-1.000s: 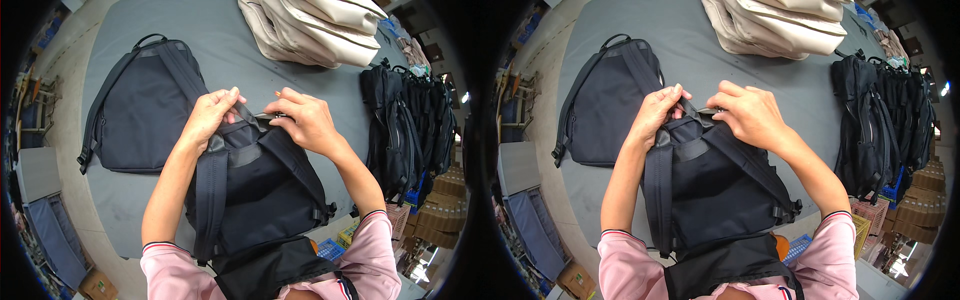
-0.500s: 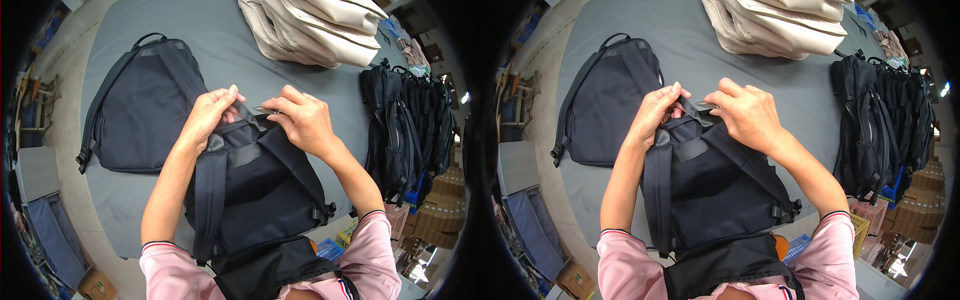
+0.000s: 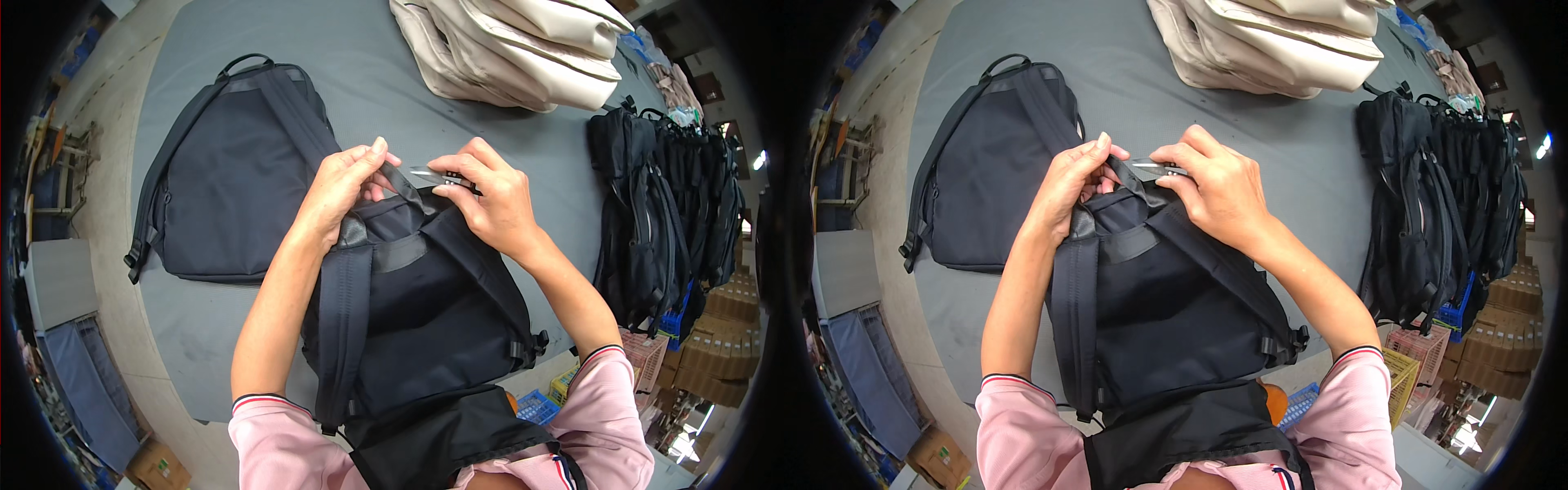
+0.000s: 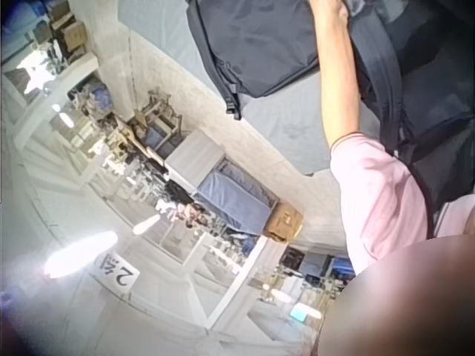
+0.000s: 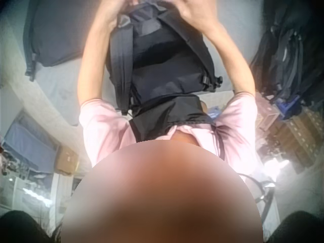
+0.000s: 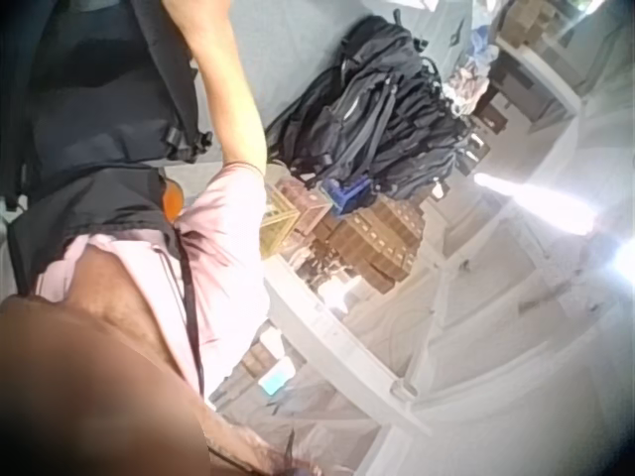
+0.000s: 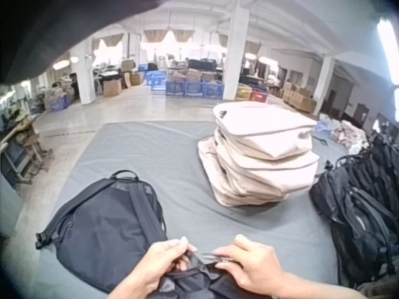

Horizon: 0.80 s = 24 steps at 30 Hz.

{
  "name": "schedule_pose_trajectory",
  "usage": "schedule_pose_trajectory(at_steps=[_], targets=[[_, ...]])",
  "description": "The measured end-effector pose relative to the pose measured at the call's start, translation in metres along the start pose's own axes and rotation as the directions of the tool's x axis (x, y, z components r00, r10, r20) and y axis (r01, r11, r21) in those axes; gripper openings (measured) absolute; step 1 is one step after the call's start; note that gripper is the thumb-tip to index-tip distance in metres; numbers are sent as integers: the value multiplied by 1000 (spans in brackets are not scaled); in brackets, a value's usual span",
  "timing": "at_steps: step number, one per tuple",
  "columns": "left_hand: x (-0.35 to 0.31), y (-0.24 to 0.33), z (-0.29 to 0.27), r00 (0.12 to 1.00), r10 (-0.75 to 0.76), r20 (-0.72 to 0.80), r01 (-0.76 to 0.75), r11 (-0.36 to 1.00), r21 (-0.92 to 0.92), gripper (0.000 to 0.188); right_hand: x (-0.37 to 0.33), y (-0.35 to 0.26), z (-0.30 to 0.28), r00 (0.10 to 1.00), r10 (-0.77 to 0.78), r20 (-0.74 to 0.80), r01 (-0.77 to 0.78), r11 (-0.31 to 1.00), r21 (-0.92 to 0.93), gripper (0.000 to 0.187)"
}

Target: Inspecting and cleaning loose threads on black backpacks using a small tool.

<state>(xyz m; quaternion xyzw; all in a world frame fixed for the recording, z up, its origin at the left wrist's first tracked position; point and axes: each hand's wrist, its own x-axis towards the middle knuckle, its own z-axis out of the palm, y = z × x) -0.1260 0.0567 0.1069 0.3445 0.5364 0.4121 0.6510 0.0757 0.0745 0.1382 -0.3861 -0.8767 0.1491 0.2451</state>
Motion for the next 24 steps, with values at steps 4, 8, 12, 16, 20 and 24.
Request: schedule_pose_trajectory(at_steps=[4, 8, 12, 16, 20, 24], targets=[[2, -3, -1, 1000, 6, 2, -6, 1000, 2, 40, 2, -3, -2, 997, -41, 60, 43, 998, -45, 22], [1, -2, -2, 1000, 9, -10, -9, 1000, 10, 39, 4, -2, -2, 993, -44, 113, 51, 997, -61, 21], [2, -5, -4, 1000, 12, 3, -12, 1000, 6, 39, 2, -2, 4, 996, 3, 84, -2, 1000, -5, 21], [1, -4, -3, 1000, -8, 20, 8, 1000, -26, 40, -1, -2, 4, 999, 29, 46, -33, 996, 84, 21], [6, -7, -8, 1000, -17, 16, 18, 998, -56, 43, 5, 7, 14, 992, 113, 54, -118, 989, 91, 23], [3, -5, -11, 999, -37, 17, 41, 952, -302, 40, 20, 7, 23, 977, 198, -84, -136, 871, 472, 28]])
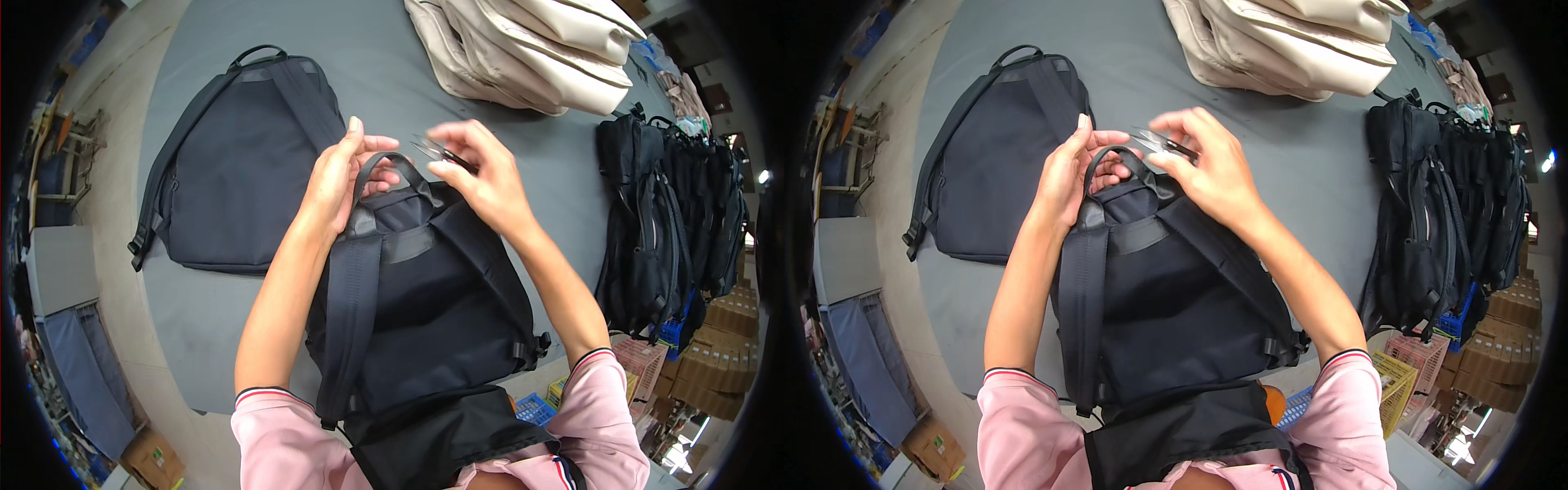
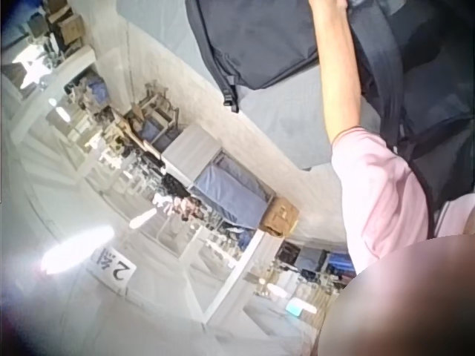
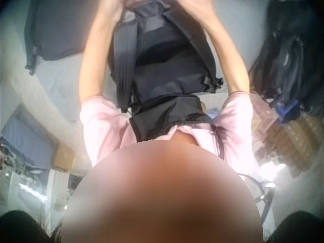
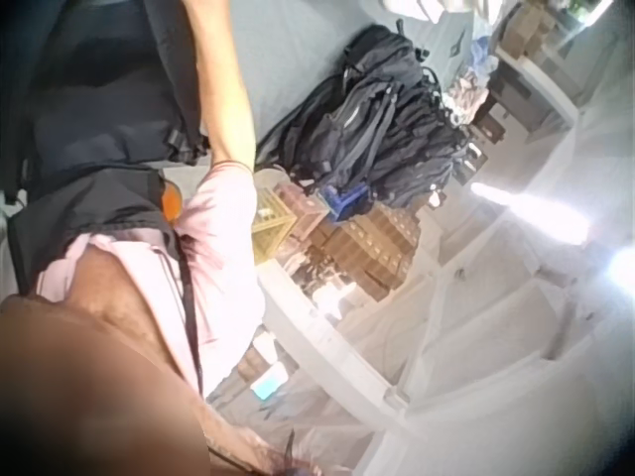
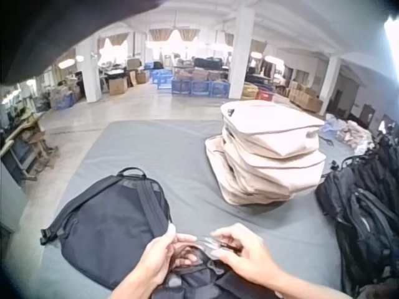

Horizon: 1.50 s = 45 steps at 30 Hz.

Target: Inspecting and cleaning loose threads on black backpacks using a small tool.

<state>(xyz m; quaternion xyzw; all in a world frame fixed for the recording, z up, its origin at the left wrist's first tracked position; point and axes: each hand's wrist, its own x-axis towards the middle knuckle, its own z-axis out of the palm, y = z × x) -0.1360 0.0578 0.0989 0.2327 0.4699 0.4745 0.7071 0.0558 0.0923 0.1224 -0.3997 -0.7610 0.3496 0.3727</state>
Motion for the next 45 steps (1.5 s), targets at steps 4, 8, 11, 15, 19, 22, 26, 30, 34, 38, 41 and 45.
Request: schedule_pose_trajectory(at_steps=[4, 8, 11, 15, 19, 22, 26, 30, 34, 38, 41, 45], targets=[[-5, -2, -4, 991, 111, -76, -113, 993, -30, 28, 36, -2, 34, 804, 253, 537, -372, 920, 123, 18], [-27, -1, -32, 995, 61, 81, -80, 961, 265, 30, 30, 10, 22, 822, 287, 492, -344, 939, 28, 12], [-44, -6, -42, 986, 75, 147, -102, 977, 186, 34, 22, 14, 25, 863, 304, 404, -325, 946, -17, 11], [-48, -10, -44, 991, 104, 85, -117, 978, 173, 39, 9, -12, 32, 980, 131, 151, -115, 987, -112, 24], [-46, -11, -41, 986, 157, 59, -165, 967, 194, 39, -8, -35, 30, 982, -126, 139, 167, 928, -334, 28], [-46, -12, -41, 987, 149, 59, -157, 972, 176, 40, -14, -32, 35, 941, -276, 195, 337, 817, -469, 24], [-47, -12, -40, 990, 128, 53, -134, 981, 141, 39, -16, -23, 39, 920, -321, 225, 392, 763, -514, 24], [-43, -26, -32, 950, 312, -28, -288, 905, 313, 28, 5, -24, 37, 992, -89, 86, 109, 956, -272, 25], [-45, -29, -5, 830, 517, -210, -112, 523, 845, 22, 27, 7, 35, 946, -35, 323, 74, 991, -109, 27], [-41, -37, -2, 757, 641, -128, -121, 330, 936, 25, 24, 7, 25, 885, 12, 466, -93, 984, 152, 25], [-36, -36, 8, 728, 674, -127, -95, 282, 955, 30, 25, 4, 22, 919, 44, 391, -78, 994, 72, 19], [-28, -42, 7, 704, 694, -149, -46, 254, 966, 31, 28, -2, 33, 951, 117, 288, -61, 978, -198, 18]])
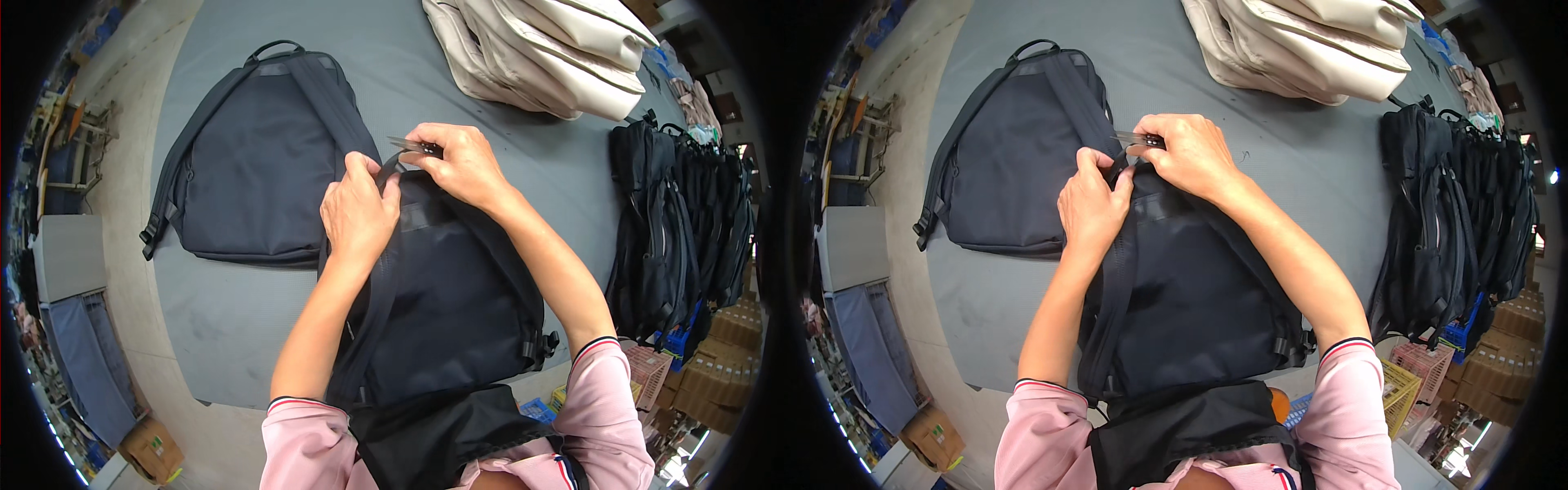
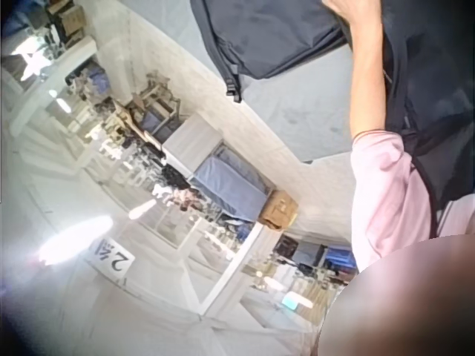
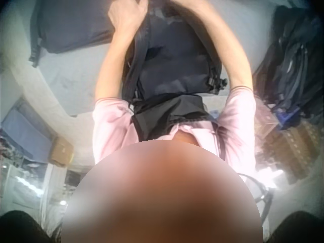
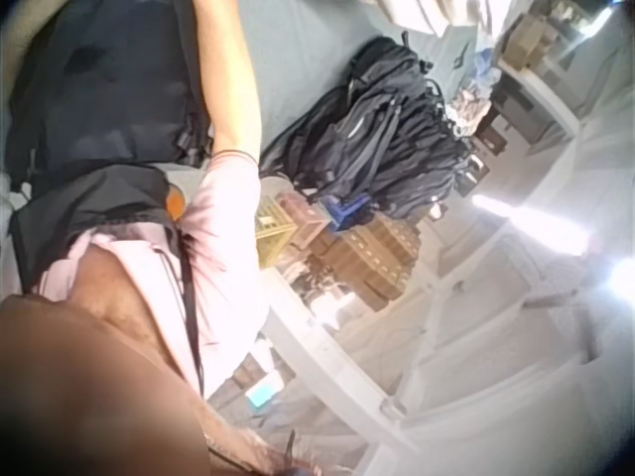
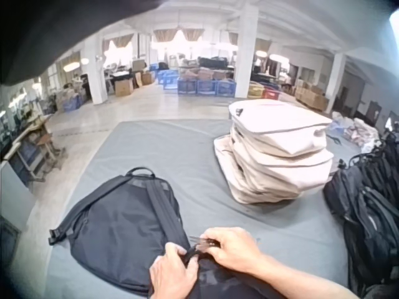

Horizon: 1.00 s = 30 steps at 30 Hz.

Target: Inspecting and cleaning loose threads on black backpacks using a small tool.

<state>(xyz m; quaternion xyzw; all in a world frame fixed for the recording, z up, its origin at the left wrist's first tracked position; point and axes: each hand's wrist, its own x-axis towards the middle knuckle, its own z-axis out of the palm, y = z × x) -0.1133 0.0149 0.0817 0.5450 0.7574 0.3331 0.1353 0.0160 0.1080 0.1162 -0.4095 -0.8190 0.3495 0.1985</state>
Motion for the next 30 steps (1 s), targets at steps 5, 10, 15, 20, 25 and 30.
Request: schedule_pose_trajectory(at_steps=[5, 10, 15, 20, 25, 30], targets=[[-5, -7, 2, 991, 104, -82, -113, 986, -124, 17, 4, -8, -1, 994, 105, -12, -105, 979, -176, 21], [5, -30, -1, 901, 14, 434, 327, 636, -699, 14, 11, 21, 25, 991, 115, 74, -103, 984, -147, 23], [10, -39, -4, 827, 20, 562, 512, 390, -766, 15, -7, 6, 17, 989, -24, -148, 7, 994, -112, 23], [11, -43, -4, 820, 6, 572, 523, 396, -755, 10, -23, -2, -7, 976, -216, 26, 216, 946, -243, 23], [13, -44, -6, 816, 25, 578, 519, 410, -750, 8, -18, 4, -6, 903, -423, 79, 426, 852, -305, 22], [14, -42, -7, 821, 37, 570, 509, 403, -761, 8, -19, 6, -1, 884, -466, 37, 450, 827, -337, 20]])
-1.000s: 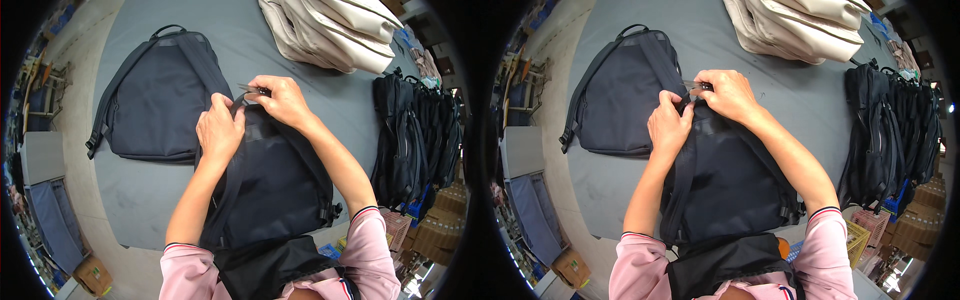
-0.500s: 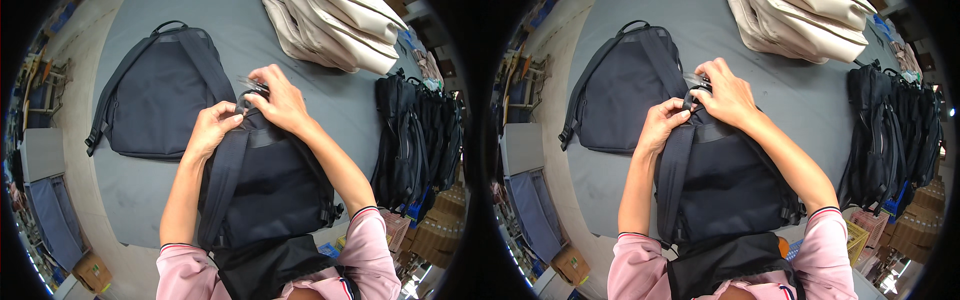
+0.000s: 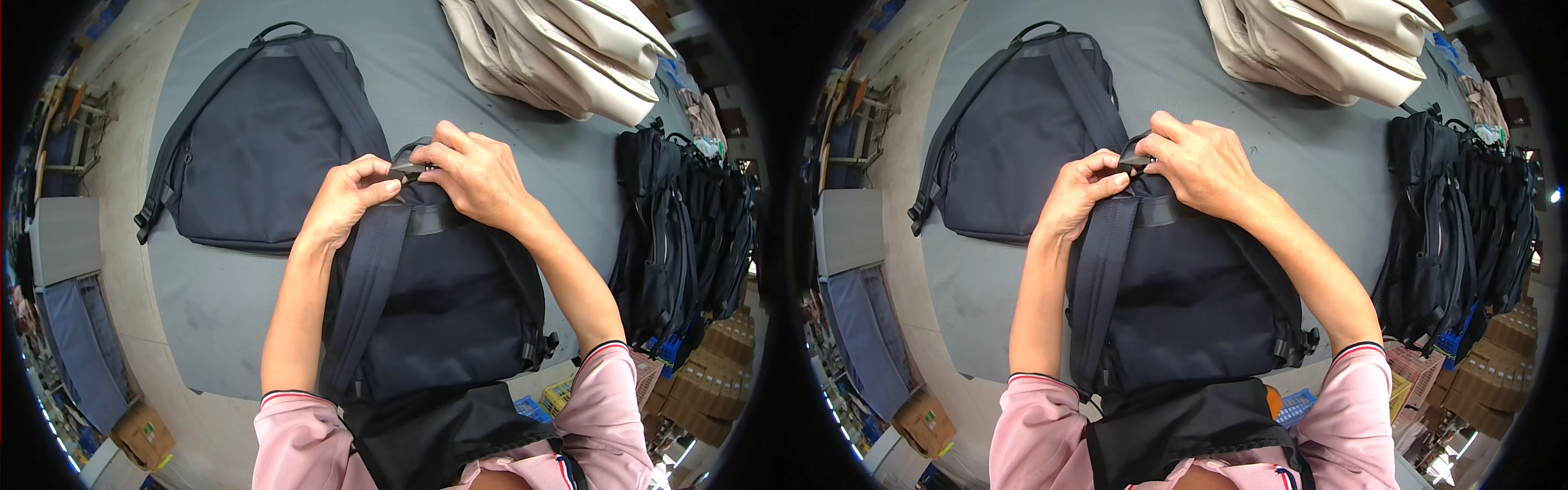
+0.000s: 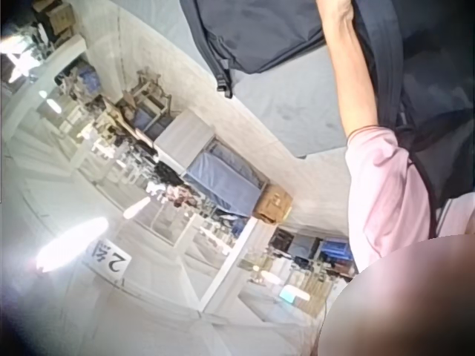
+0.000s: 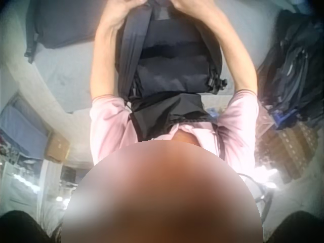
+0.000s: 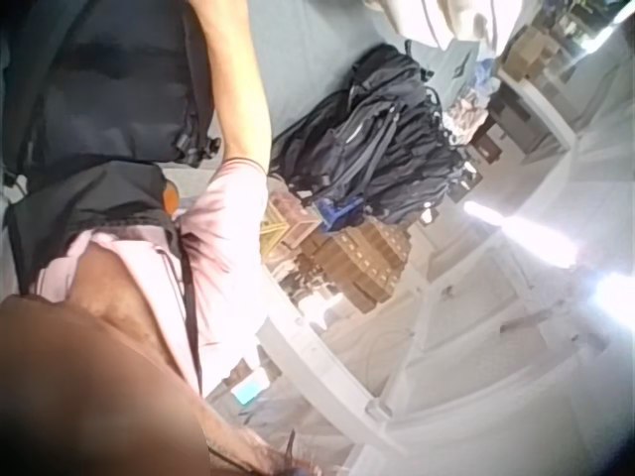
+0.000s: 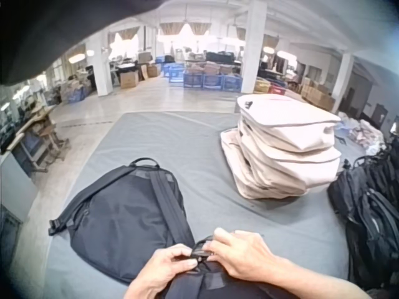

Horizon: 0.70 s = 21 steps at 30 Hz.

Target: Inspecting and cleaning loose threads on black backpacks using a small tool.

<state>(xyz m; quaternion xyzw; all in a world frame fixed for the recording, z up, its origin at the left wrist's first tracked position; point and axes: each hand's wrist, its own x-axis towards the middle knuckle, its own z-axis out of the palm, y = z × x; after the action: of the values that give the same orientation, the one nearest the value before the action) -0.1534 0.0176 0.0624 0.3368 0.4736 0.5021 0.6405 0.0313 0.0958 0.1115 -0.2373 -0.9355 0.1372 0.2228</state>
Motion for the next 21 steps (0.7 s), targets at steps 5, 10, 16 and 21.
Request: schedule_pose_trajectory(at_steps=[5, 10, 16, 21], targets=[[-1, 3, -3, 999, -19, 26, 18, 1000, 4, 10, -3, -6, 3, 987, 142, -80, -136, 988, 72, 22], [-2, 6, -6, 998, -46, 51, 46, 999, 15, 18, 2, -8, 5, 968, 250, 27, -251, 968, 26, 17], [2, 5, -7, 990, -139, 40, 138, 990, 30, 21, -2, -3, 9, 933, 359, 31, -360, 919, 159, 15], [3, 2, -11, 990, -134, 36, 133, 991, 10, 23, 0, -6, 2, 952, 289, 103, -303, 938, 169, 18]])
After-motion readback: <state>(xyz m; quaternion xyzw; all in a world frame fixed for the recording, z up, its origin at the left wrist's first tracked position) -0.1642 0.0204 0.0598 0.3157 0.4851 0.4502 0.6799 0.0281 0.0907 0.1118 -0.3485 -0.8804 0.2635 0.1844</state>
